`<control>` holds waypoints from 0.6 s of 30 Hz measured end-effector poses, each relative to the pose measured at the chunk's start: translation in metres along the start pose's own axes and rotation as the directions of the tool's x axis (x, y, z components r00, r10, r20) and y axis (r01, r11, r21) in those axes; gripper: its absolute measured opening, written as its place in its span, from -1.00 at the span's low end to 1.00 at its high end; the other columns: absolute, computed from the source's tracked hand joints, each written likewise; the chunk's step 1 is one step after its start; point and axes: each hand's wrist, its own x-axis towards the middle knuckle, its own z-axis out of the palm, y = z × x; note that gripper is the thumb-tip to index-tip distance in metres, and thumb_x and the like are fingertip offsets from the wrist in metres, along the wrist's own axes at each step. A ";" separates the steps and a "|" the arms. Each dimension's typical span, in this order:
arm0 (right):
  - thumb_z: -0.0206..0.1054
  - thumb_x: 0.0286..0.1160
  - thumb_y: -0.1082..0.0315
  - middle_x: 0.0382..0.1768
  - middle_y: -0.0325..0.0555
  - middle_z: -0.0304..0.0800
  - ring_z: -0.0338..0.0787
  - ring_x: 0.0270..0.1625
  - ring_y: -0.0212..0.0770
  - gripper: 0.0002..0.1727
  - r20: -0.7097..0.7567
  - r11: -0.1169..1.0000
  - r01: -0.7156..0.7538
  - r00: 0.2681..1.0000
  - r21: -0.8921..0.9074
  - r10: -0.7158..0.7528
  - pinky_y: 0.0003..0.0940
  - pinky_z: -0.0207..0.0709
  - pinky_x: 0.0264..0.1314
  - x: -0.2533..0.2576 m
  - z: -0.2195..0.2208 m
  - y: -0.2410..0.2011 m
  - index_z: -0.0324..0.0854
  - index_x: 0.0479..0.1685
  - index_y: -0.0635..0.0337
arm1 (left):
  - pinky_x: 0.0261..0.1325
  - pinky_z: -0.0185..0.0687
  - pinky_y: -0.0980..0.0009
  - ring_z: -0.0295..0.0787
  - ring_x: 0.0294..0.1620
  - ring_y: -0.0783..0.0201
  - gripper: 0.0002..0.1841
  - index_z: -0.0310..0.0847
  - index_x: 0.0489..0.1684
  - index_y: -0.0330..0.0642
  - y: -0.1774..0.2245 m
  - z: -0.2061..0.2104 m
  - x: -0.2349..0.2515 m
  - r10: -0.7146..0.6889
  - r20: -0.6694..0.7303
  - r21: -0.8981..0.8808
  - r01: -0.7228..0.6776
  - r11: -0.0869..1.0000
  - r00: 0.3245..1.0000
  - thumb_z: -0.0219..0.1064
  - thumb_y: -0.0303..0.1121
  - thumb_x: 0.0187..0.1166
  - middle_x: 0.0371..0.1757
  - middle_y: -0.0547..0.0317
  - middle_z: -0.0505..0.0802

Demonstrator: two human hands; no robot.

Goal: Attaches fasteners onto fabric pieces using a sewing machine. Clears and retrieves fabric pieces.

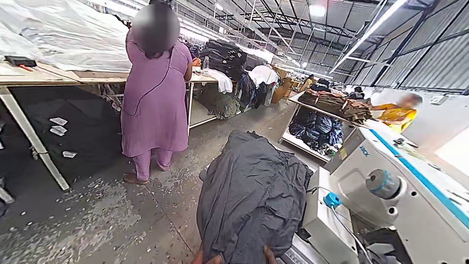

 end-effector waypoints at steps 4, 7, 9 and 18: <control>-0.06 0.85 0.21 -0.12 -0.29 0.82 0.79 -0.03 -0.51 -0.69 0.009 0.990 0.131 0.991 -0.044 -0.130 -0.47 0.71 0.12 -0.028 0.012 -0.033 0.56 0.17 0.12 | 0.37 0.67 0.22 0.77 0.17 0.27 -0.28 0.24 0.55 -0.52 0.019 0.030 0.000 0.026 -0.115 -0.076 -0.035 0.996 0.993 0.45 -0.30 0.47 0.19 -0.13 0.78; -0.13 0.90 0.19 0.10 -0.21 0.81 0.75 0.14 -0.49 -0.59 -0.021 0.953 0.289 0.956 -0.095 -0.292 -0.47 0.65 0.26 -0.067 0.030 -0.076 0.55 0.36 0.19 | 0.36 0.68 0.27 0.77 0.21 0.29 -0.20 0.28 0.59 -0.45 0.078 0.042 -0.003 0.188 -0.184 0.037 -0.184 0.982 0.965 0.44 -0.18 0.35 0.25 -0.10 0.77; -0.14 0.91 0.18 0.11 -0.20 0.80 0.76 0.14 -0.49 -0.57 -0.049 0.934 0.357 0.933 -0.029 -0.358 -0.49 0.66 0.25 -0.101 0.046 -0.104 0.53 0.39 0.19 | 0.39 0.64 0.36 0.73 0.26 0.37 -0.17 0.19 0.65 -0.45 0.130 0.054 -0.022 0.316 -0.171 0.096 -0.304 0.948 0.933 0.42 -0.17 0.40 0.32 -0.09 0.73; 0.18 0.71 -0.13 0.03 -0.71 0.88 0.75 0.13 -0.75 -0.71 0.181 0.419 0.908 0.410 0.010 -0.894 -0.64 0.60 0.28 -0.339 -0.044 -0.138 0.75 0.13 -0.40 | 0.04 0.70 0.64 0.73 -0.12 0.67 -0.59 0.51 0.24 -0.41 0.314 0.186 -0.178 0.939 0.270 -0.228 -0.934 0.277 0.212 0.39 -0.46 0.44 -0.15 0.33 0.83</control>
